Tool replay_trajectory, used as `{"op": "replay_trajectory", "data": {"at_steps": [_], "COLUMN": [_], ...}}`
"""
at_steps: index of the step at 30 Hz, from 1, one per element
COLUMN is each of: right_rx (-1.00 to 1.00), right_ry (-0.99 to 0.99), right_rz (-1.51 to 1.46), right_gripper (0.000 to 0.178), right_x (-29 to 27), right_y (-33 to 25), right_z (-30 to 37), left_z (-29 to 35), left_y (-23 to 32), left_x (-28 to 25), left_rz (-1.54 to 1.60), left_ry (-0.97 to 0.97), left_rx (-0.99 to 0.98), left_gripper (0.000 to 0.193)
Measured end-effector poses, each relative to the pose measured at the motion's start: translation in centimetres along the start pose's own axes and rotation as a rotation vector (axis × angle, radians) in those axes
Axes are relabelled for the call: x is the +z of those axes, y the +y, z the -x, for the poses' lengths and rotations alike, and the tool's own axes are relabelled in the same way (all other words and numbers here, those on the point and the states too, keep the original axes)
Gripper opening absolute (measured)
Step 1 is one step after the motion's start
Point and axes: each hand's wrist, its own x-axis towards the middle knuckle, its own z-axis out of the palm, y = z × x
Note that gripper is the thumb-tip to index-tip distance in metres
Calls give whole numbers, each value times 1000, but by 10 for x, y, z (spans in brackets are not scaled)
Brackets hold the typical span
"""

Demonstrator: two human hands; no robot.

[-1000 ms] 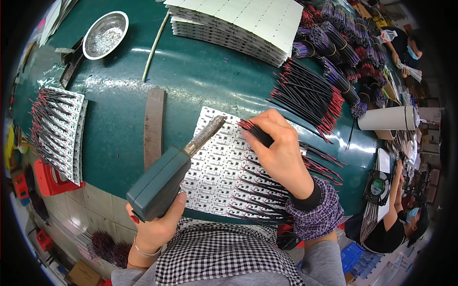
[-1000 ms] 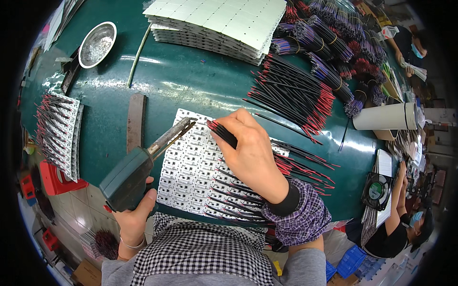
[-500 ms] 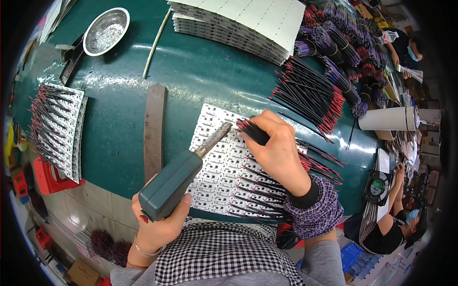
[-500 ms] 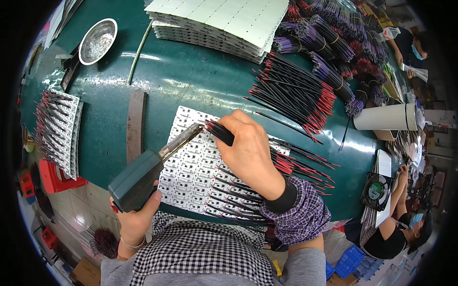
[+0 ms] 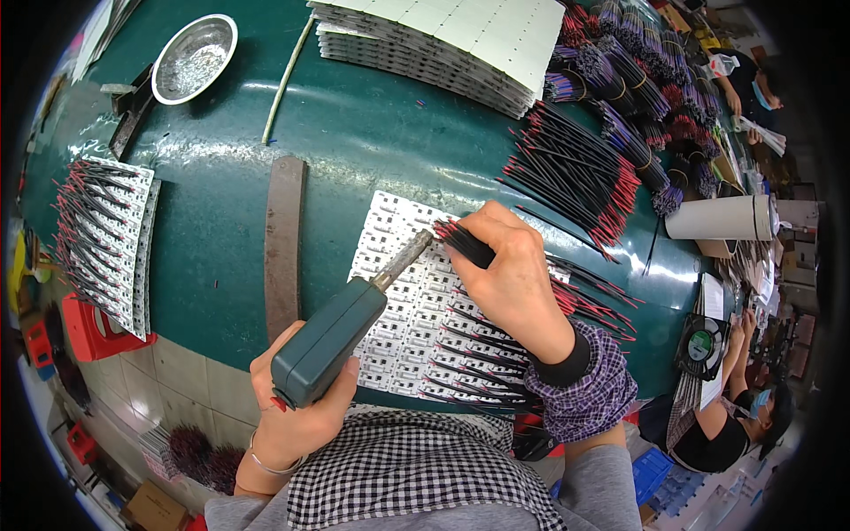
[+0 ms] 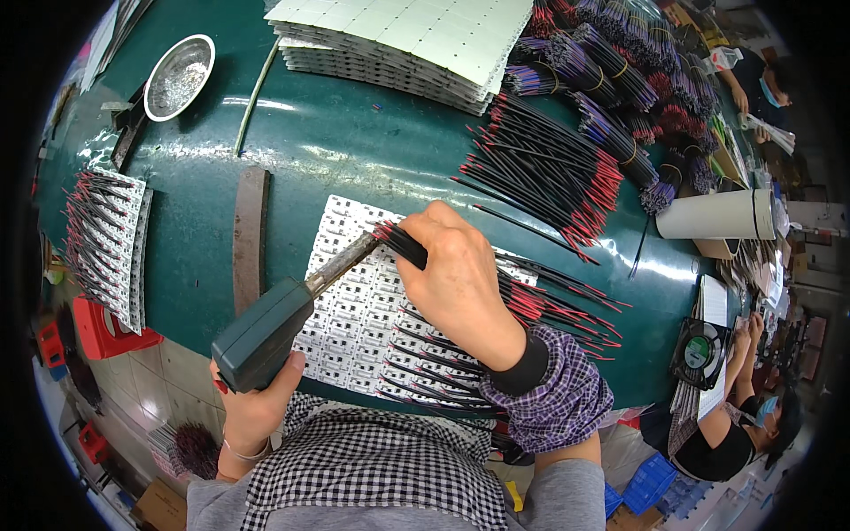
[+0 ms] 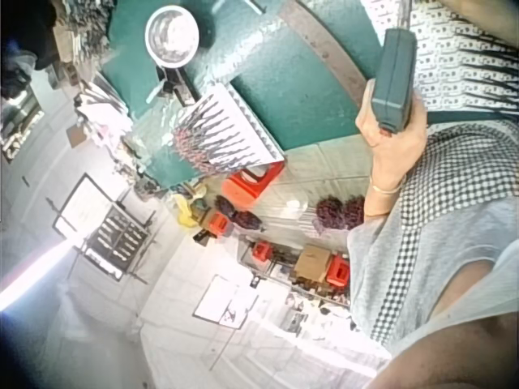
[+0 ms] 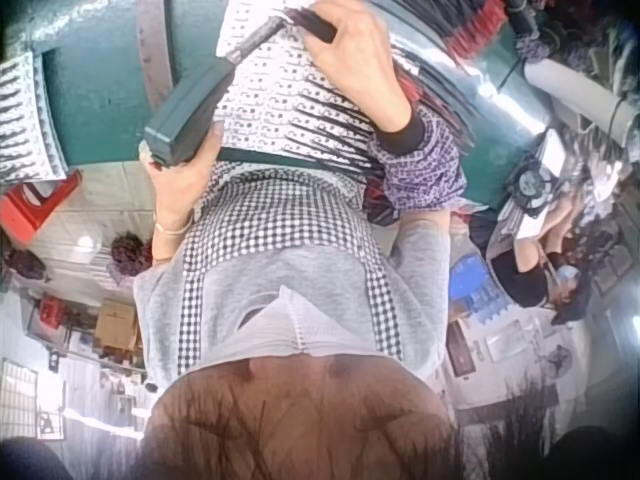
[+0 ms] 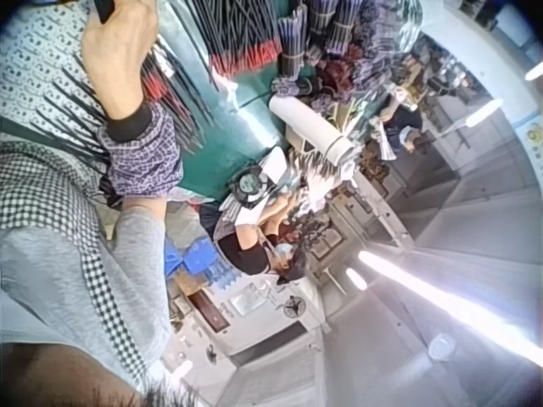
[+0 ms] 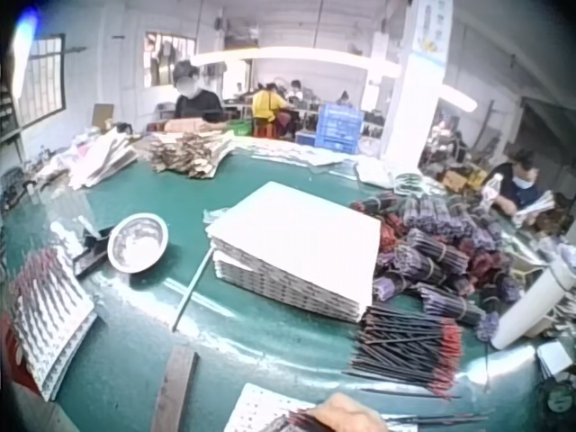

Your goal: The person assembles electronics by holding a soldering tool, picking up bundles of wires from the workbench, aligning the wire ends onto a circuit board panel, and securing them with the tool.

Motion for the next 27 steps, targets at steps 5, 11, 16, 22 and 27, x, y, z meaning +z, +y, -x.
{"op": "replay_trajectory", "data": {"at_steps": [5, 11, 16, 22, 27], "right_rx": [6, -2, -10, -23, -26], "right_ry": [-14, 1, -6, 28, 34], "right_rz": [3, 0, -16, -14, -4], "right_gripper": [17, 17, 16, 14, 11], "right_x": [-1, -1, 0, 1, 3], "right_y": [-2, 2, 2, -1, -1], "right_z": [0, 0, -1, 1, 1], "left_z": [6, 8, 5, 2, 1], "left_y": [6, -1, -3, -4, -6], "left_x": [-3, -4, 0, 3, 4], "left_rz": [-46, -76, 10, -1, -11], "left_ry": [40, 18, 31, 45, 29], "left_rx": [-4, -4, 24, 70, 90], "left_gripper": [22, 26, 20, 14, 14]}}
